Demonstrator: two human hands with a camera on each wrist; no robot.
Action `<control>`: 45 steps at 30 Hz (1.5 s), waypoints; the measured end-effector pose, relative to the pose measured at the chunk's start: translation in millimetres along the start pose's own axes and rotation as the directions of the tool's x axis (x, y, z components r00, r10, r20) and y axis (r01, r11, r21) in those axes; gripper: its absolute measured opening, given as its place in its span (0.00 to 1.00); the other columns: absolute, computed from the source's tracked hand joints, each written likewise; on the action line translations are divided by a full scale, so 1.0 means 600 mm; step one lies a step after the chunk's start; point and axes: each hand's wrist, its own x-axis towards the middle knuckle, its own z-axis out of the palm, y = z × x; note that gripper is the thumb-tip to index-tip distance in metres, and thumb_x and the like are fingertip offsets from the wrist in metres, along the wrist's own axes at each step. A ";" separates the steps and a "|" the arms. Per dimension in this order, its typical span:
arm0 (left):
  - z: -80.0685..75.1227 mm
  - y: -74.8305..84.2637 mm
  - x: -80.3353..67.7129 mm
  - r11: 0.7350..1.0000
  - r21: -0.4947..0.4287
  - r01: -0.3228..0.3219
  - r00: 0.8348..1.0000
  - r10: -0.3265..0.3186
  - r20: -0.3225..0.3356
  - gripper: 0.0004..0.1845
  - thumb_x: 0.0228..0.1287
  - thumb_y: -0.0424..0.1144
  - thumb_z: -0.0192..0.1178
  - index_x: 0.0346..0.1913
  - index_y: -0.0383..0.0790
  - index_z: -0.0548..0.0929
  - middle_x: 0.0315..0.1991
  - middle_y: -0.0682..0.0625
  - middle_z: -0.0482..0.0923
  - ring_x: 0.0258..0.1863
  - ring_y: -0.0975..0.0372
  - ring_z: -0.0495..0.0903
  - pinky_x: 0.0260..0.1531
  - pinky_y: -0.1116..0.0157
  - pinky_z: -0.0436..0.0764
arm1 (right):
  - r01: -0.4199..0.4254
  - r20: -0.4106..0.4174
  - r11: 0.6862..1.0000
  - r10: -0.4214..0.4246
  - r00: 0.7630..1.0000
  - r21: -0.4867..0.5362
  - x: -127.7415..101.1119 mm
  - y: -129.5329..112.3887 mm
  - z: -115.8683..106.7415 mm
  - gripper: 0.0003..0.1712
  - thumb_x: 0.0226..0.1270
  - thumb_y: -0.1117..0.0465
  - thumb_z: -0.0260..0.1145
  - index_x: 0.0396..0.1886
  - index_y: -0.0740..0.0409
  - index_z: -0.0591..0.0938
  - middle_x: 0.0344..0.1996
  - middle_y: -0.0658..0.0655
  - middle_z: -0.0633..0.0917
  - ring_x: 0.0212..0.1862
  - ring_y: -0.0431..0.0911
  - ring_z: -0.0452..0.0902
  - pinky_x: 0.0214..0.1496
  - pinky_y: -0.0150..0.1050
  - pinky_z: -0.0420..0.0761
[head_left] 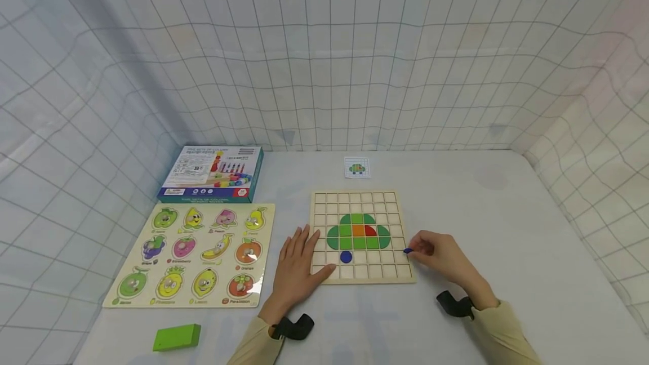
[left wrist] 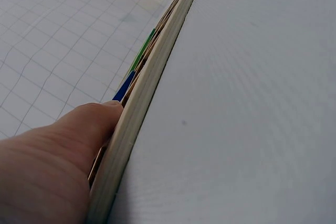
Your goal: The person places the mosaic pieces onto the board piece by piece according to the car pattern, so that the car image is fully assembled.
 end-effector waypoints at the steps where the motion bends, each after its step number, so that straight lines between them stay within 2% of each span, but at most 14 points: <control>1: 0.001 -0.001 0.000 1.000 0.000 0.000 1.000 0.000 0.000 0.43 0.58 0.62 0.58 0.70 0.39 0.64 0.71 0.40 0.54 0.72 0.50 0.47 0.68 0.51 0.44 | 0.012 0.017 1.000 -0.012 1.000 0.007 0.004 -0.005 0.005 0.07 0.56 0.65 0.72 0.30 0.53 0.81 0.23 0.44 0.79 0.27 0.40 0.73 0.28 0.32 0.75; 8: 0.001 -0.001 0.000 1.000 -0.005 -0.021 0.999 0.021 -0.034 0.43 0.57 0.60 0.60 0.69 0.38 0.65 0.71 0.39 0.56 0.71 0.47 0.49 0.67 0.49 0.47 | 0.106 0.102 0.993 -0.111 0.989 0.047 0.032 -0.035 0.034 0.05 0.57 0.65 0.71 0.30 0.54 0.81 0.24 0.45 0.79 0.27 0.39 0.73 0.29 0.33 0.76; 18: 0.003 -0.002 0.000 1.000 0.002 -0.002 1.000 0.002 0.000 0.44 0.58 0.62 0.59 0.70 0.39 0.63 0.72 0.40 0.54 0.72 0.50 0.47 0.68 0.51 0.44 | 0.181 0.129 0.983 -0.184 0.974 0.037 0.055 -0.046 0.063 0.05 0.57 0.64 0.72 0.29 0.54 0.82 0.23 0.43 0.78 0.26 0.37 0.72 0.28 0.33 0.75; 26: 0.002 -0.001 -0.001 1.000 0.002 -0.004 1.000 0.004 0.000 0.44 0.58 0.62 0.59 0.70 0.39 0.63 0.72 0.40 0.53 0.72 0.50 0.47 0.68 0.51 0.44 | 0.166 0.131 0.986 -0.164 0.978 0.000 0.060 -0.054 0.071 0.05 0.56 0.65 0.72 0.28 0.54 0.83 0.22 0.42 0.78 0.25 0.36 0.71 0.27 0.32 0.74; 35: 0.001 -0.001 0.000 1.000 -0.001 -0.007 1.000 0.007 -0.004 0.43 0.58 0.62 0.58 0.70 0.39 0.63 0.72 0.40 0.54 0.72 0.49 0.47 0.68 0.51 0.44 | 0.158 0.098 0.986 -0.152 0.984 -0.058 0.062 -0.057 0.075 0.03 0.56 0.64 0.73 0.28 0.53 0.85 0.24 0.41 0.77 0.26 0.36 0.71 0.27 0.32 0.74; 45: 0.001 -0.001 0.000 1.000 -0.001 -0.001 1.000 0.001 0.005 0.43 0.58 0.62 0.59 0.70 0.39 0.63 0.72 0.40 0.54 0.72 0.50 0.47 0.68 0.52 0.44 | 0.165 0.084 0.983 -0.158 0.984 -0.080 0.060 -0.060 0.076 0.04 0.54 0.64 0.74 0.28 0.53 0.85 0.23 0.42 0.76 0.26 0.36 0.69 0.26 0.32 0.72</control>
